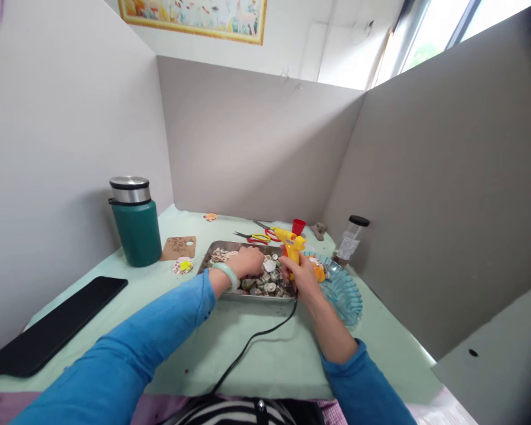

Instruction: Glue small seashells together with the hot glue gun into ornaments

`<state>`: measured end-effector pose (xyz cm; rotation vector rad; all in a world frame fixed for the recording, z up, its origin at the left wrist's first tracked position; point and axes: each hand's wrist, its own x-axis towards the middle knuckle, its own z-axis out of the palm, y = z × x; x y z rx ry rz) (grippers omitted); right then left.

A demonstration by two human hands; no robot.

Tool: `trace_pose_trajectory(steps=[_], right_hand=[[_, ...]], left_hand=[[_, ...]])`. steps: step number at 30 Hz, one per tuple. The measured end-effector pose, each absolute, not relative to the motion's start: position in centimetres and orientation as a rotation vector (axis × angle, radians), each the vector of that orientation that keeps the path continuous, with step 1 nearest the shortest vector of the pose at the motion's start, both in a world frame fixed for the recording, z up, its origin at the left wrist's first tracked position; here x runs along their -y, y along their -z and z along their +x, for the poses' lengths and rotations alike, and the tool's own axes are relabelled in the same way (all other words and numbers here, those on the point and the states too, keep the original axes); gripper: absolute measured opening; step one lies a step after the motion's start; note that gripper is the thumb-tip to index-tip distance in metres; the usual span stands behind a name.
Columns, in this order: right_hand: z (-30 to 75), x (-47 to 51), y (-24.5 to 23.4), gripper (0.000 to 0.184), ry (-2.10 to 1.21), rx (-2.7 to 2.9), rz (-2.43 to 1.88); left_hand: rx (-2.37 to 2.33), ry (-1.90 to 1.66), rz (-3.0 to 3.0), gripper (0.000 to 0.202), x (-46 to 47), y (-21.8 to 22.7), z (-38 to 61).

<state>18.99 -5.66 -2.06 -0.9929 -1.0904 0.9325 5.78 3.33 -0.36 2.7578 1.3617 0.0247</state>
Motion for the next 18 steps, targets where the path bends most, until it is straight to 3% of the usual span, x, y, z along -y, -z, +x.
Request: trace_pose_trajectory(steps=[6,11,15,18], right_hand=[[18.9,5.9,1.7,0.04,-0.927,1.098,-0.988],[19.0,5.8,2.0,0.04,-0.964,1.093,-0.965],[19.2,5.7,2.2,0.039,-0.98,1.133,-0.918],[19.2,5.6,2.4,0.04,-0.949,1.146,-0.948]], left_hand=[[-1.383,-0.122,2.63,0.007,-3.8,-0.5,5.0],[-1.356,-0.382,2.473,0.016,-3.1,-2.0,1.7],[-1.026,-0.716,1.548,0.01,-1.3,-1.8,-0.1],[-0.838,-0.78,1.243,0.018,-0.1,-1.2,-0.2]])
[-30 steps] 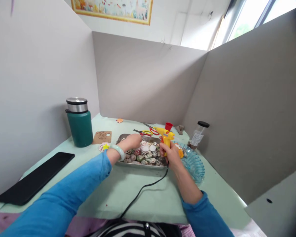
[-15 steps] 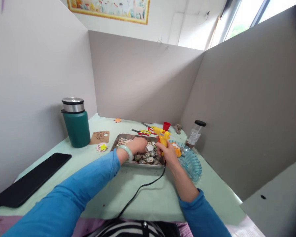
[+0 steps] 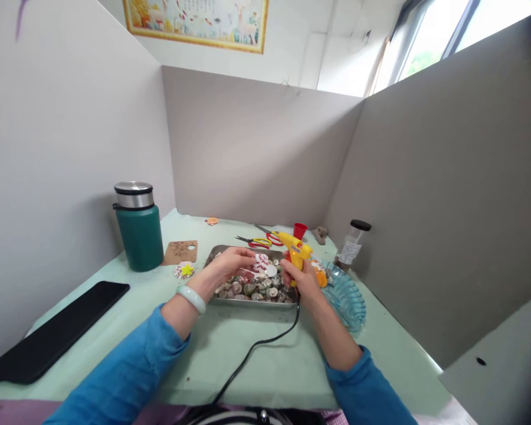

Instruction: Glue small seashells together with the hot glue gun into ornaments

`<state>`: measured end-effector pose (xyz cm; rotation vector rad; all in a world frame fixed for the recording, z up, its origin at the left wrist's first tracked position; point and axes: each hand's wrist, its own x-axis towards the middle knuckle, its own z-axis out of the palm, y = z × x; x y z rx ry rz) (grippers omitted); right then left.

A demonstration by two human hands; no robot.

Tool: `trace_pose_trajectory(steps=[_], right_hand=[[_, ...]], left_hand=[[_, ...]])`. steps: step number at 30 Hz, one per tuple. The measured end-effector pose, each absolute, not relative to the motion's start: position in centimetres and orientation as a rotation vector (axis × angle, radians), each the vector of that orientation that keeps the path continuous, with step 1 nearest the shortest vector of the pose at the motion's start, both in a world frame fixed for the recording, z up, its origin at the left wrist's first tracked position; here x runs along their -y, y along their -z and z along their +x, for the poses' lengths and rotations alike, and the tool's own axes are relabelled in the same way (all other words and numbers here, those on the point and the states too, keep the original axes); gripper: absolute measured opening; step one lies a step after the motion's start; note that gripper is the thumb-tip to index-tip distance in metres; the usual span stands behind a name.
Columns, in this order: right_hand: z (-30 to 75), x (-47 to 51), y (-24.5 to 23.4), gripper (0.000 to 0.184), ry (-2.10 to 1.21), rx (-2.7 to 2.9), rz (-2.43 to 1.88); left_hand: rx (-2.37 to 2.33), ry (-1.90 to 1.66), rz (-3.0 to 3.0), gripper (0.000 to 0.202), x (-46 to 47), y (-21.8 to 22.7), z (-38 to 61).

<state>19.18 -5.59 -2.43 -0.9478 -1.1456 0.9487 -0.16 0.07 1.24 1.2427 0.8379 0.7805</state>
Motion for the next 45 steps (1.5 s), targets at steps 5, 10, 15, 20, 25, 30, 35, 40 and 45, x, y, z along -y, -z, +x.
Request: trace_pose_trajectory(steps=[5,10,15,20,25,30,35,40,45], right_hand=[[18.8,5.3,2.9,0.042,-0.75,1.282,-1.141],[18.4,5.3,3.0,0.044,-0.74,1.295,-1.127],[18.3,5.3,2.9,0.049,-0.821,1.253,-1.079],[18.2,5.0,2.9,0.048,-0.887,1.225,-1.059],[17.0,4.8,1.9,0.043,-0.953,1.125,-1.059],[15.9,4.2,1.3,0.038,-0.908,1.169,-1.055],[16.5,3.7,1.6,0.037,-0.865,1.12,-0.984],[17.3,4.2,2.0,0.035,-0.875,1.114,-0.939],[17.4,5.1,1.9,0.037,-0.849,1.221,-0.974]], left_hand=[[-0.756,-0.868,1.128,0.027,0.5,0.0,0.5],[-0.734,-0.9,1.207,0.028,0.6,1.1,0.9],[-0.771,-0.939,1.251,0.033,1.0,1.1,1.1],[-0.77,-0.934,1.417,0.039,0.9,1.6,1.4],[-0.84,-1.058,1.853,0.048,0.5,2.4,1.5],[-0.85,-1.082,1.785,0.048,0.6,2.2,1.2],[-0.693,-0.985,1.246,0.036,0.8,0.9,0.8],[-0.636,-0.964,0.886,0.026,0.2,0.4,0.3],[-0.656,-1.019,0.945,0.012,-0.3,0.9,0.1]])
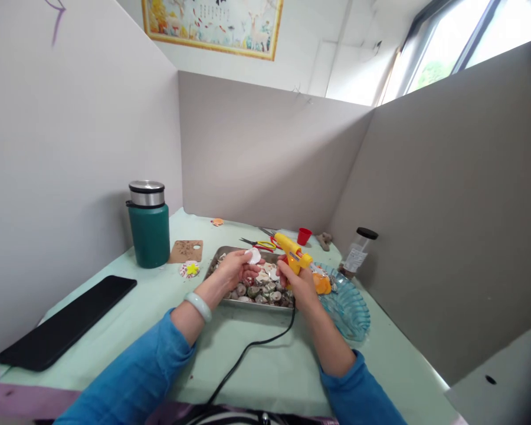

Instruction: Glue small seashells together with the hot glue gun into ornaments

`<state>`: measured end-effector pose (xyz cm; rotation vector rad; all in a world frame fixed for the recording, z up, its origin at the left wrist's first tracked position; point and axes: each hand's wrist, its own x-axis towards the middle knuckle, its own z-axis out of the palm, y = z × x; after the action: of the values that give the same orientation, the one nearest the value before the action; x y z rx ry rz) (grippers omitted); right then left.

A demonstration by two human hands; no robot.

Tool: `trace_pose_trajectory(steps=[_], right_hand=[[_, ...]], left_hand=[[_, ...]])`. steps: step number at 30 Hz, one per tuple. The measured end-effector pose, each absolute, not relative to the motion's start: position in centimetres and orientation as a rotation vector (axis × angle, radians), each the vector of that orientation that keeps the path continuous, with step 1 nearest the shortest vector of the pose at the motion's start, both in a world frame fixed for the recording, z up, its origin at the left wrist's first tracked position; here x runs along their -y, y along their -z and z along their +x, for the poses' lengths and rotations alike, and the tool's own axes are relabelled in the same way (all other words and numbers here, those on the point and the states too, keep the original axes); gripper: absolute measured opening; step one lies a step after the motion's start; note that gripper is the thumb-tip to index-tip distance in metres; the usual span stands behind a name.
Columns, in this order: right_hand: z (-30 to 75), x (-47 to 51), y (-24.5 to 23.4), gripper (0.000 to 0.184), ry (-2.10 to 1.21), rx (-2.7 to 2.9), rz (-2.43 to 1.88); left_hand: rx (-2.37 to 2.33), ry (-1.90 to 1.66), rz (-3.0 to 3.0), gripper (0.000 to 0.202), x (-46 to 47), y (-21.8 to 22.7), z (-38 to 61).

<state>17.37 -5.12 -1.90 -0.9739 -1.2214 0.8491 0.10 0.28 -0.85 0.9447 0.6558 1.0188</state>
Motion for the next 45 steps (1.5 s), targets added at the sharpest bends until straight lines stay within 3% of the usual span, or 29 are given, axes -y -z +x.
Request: trace_pose_trajectory(steps=[11,25,45], right_hand=[[17.5,5.3,2.3,0.038,-0.869,1.296,-1.051],[18.0,5.5,2.8,0.038,-0.821,1.492,-1.221],[17.5,5.5,2.7,0.032,-0.862,1.464,-1.257]], left_hand=[[-0.863,-1.021,1.277,0.033,0.8,1.0,0.8],[-0.67,-1.068,1.016,0.011,-0.5,1.5,0.3],[-0.635,-1.093,1.056,0.014,-0.4,1.6,0.3]])
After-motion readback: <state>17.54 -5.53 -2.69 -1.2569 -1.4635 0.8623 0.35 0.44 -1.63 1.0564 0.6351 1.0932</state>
